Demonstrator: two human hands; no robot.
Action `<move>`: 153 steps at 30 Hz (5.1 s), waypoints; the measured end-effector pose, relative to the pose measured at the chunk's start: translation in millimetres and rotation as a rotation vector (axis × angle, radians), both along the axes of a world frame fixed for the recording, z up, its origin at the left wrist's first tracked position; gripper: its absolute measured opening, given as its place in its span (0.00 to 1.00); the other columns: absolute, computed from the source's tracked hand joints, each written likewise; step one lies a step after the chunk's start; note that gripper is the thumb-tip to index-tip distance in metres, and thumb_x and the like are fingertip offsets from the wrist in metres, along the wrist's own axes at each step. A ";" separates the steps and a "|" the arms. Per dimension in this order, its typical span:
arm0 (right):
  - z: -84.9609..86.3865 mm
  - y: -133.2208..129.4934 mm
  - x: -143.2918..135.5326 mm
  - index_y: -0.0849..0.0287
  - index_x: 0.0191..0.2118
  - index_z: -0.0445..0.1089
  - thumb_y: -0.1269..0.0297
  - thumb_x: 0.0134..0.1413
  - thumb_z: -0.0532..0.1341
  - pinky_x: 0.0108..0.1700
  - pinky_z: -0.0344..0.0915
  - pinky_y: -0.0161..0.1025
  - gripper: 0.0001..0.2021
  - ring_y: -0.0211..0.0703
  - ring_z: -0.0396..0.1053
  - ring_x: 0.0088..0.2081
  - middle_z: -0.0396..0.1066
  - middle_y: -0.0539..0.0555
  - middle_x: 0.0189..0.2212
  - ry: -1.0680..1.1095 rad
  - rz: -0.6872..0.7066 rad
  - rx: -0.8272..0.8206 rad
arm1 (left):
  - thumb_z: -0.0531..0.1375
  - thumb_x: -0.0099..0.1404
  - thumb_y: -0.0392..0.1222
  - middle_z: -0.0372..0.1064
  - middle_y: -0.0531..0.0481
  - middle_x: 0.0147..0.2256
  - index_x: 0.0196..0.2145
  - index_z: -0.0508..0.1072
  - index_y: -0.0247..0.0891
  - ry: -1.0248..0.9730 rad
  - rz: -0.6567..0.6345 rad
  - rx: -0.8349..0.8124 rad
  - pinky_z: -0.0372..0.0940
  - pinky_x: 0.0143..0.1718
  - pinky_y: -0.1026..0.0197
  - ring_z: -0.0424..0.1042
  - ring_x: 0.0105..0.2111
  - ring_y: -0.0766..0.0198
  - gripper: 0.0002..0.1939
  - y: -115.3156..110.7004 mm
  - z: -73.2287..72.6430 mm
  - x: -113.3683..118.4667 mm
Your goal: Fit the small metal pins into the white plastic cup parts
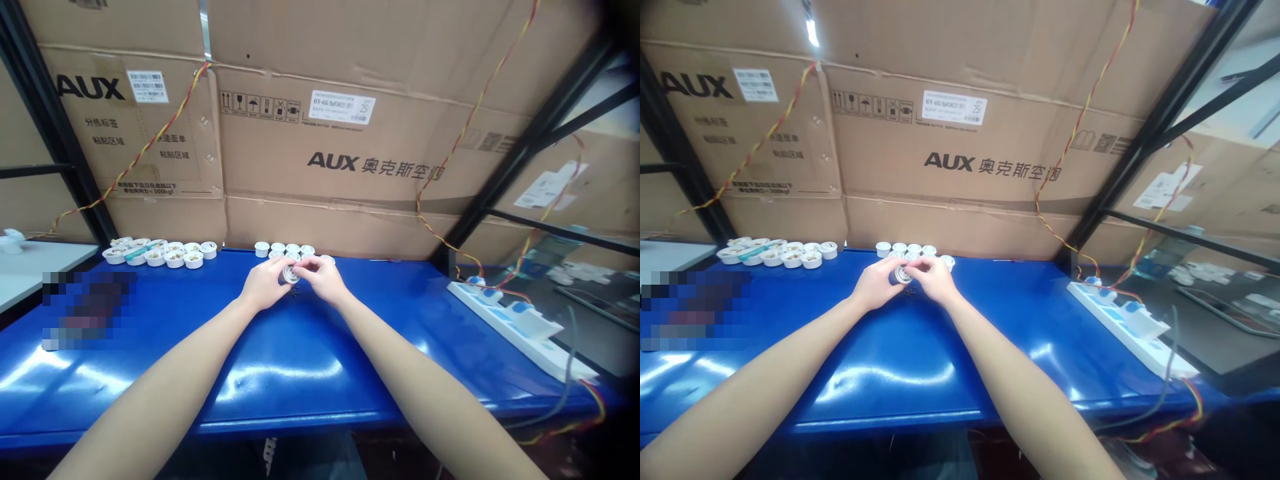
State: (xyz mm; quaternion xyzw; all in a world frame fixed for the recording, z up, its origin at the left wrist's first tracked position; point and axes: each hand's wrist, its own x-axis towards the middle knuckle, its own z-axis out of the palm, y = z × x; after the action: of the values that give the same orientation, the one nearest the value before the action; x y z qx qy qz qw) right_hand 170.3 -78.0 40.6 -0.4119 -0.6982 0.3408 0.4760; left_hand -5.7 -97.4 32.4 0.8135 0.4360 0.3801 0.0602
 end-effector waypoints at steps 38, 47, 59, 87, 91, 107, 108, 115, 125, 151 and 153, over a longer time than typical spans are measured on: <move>0.8 -2.7 0.9 0.59 0.31 0.79 0.59 0.44 0.68 0.41 0.68 0.40 0.10 0.44 0.73 0.34 0.78 0.53 0.30 -0.018 -0.016 0.033 | 0.63 0.59 0.40 0.73 0.50 0.48 0.48 0.71 0.43 -0.071 -0.058 0.098 0.67 0.48 0.58 0.73 0.48 0.57 0.18 5.4 -4.8 -3.8; -1.6 -3.0 -0.6 0.59 0.30 0.78 0.59 0.43 0.69 0.40 0.68 0.40 0.10 0.43 0.73 0.33 0.77 0.53 0.29 -0.032 -0.002 -0.002 | 0.63 0.58 0.39 0.74 0.50 0.46 0.47 0.72 0.43 -0.049 -0.054 0.100 0.67 0.47 0.58 0.73 0.45 0.58 0.18 4.8 -4.8 -3.9; -0.7 -8.6 0.5 0.57 0.47 0.69 0.58 0.39 0.72 0.39 0.68 0.40 0.26 0.41 0.68 0.36 0.71 0.56 0.46 -0.191 0.066 0.233 | 0.65 0.56 0.40 0.72 0.51 0.51 0.53 0.67 0.44 -0.100 -0.087 0.053 0.68 0.50 0.58 0.73 0.49 0.57 0.27 4.2 -4.7 -3.7; 5.2 21.3 55.6 0.60 0.45 0.72 0.61 0.51 0.65 0.49 0.61 0.48 0.15 0.58 0.67 0.49 0.74 0.63 0.46 -1.230 -0.522 0.192 | 0.60 0.60 0.42 0.74 0.47 0.44 0.47 0.70 0.42 0.001 0.133 -0.128 0.68 0.43 0.53 0.73 0.41 0.55 0.16 12.8 -11.8 -15.1; 11.6 20.4 60.9 0.58 0.36 0.75 0.65 0.52 0.63 0.44 0.61 0.43 0.05 0.54 0.69 0.44 0.75 0.60 0.40 -1.201 -0.527 0.216 | 0.60 0.60 0.43 0.74 0.46 0.45 0.47 0.71 0.41 0.011 0.117 -0.131 0.68 0.44 0.52 0.73 0.41 0.54 0.16 13.7 -13.0 -15.1; 10.6 -6.3 17.3 0.55 0.49 0.72 0.63 0.56 0.62 0.44 0.64 0.38 0.15 0.43 0.71 0.39 0.74 0.55 0.46 -0.655 -0.141 0.380 | 0.64 0.58 0.50 0.77 0.48 0.42 0.47 0.73 0.40 -0.141 0.034 -0.231 0.68 0.44 0.54 0.75 0.41 0.52 0.20 12.2 -6.1 -11.7; 8.5 -4.2 19.7 0.55 0.48 0.74 0.64 0.55 0.63 0.43 0.64 0.38 0.14 0.43 0.72 0.37 0.75 0.54 0.44 -0.684 -0.174 0.313 | 0.65 0.57 0.50 0.77 0.47 0.42 0.47 0.72 0.41 -0.144 0.088 -0.235 0.68 0.44 0.53 0.75 0.42 0.51 0.21 12.7 -5.9 -13.0; -6.4 7.5 27.5 0.50 0.34 0.80 0.64 0.51 0.65 0.43 0.66 0.38 0.05 0.45 0.74 0.38 0.79 0.48 0.35 -0.806 -0.051 0.104 | 0.66 0.55 0.49 0.77 0.46 0.40 0.41 0.73 0.41 -0.134 0.195 -0.239 0.68 0.41 0.53 0.75 0.40 0.50 0.17 14.1 -5.9 -15.2; -11.6 10.7 25.0 0.49 0.34 0.80 0.63 0.51 0.65 0.44 0.66 0.38 0.05 0.44 0.75 0.38 0.79 0.47 0.35 -0.772 -0.028 0.094 | 0.65 0.55 0.50 0.77 0.46 0.40 0.41 0.72 0.41 -0.099 0.184 -0.212 0.68 0.41 0.53 0.75 0.40 0.50 0.18 15.6 -10.0 -14.8; 9.1 -8.5 5.9 0.58 0.33 0.64 0.62 0.63 0.52 0.36 0.56 0.35 0.09 0.39 0.65 0.32 0.70 0.50 0.30 -0.524 0.010 0.185 | 0.61 0.61 0.46 0.75 0.50 0.44 0.47 0.70 0.44 0.072 0.153 -0.035 0.65 0.42 0.58 0.74 0.43 0.53 0.16 2.8 -0.3 -5.3; 9.7 -9.3 5.5 0.58 0.33 0.65 0.62 0.63 0.52 0.35 0.56 0.35 0.09 0.39 0.65 0.32 0.70 0.50 0.30 -0.521 0.006 0.187 | 0.61 0.61 0.47 0.75 0.50 0.45 0.46 0.70 0.44 0.098 0.163 -0.027 0.65 0.41 0.59 0.74 0.43 0.54 0.15 1.6 0.5 -3.7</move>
State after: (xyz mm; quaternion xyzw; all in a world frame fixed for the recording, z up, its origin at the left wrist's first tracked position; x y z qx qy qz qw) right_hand 175.8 -87.3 50.4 -0.4380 -0.8268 0.1586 0.3155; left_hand -9.4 -95.8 33.0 0.7919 0.5084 0.3378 0.0184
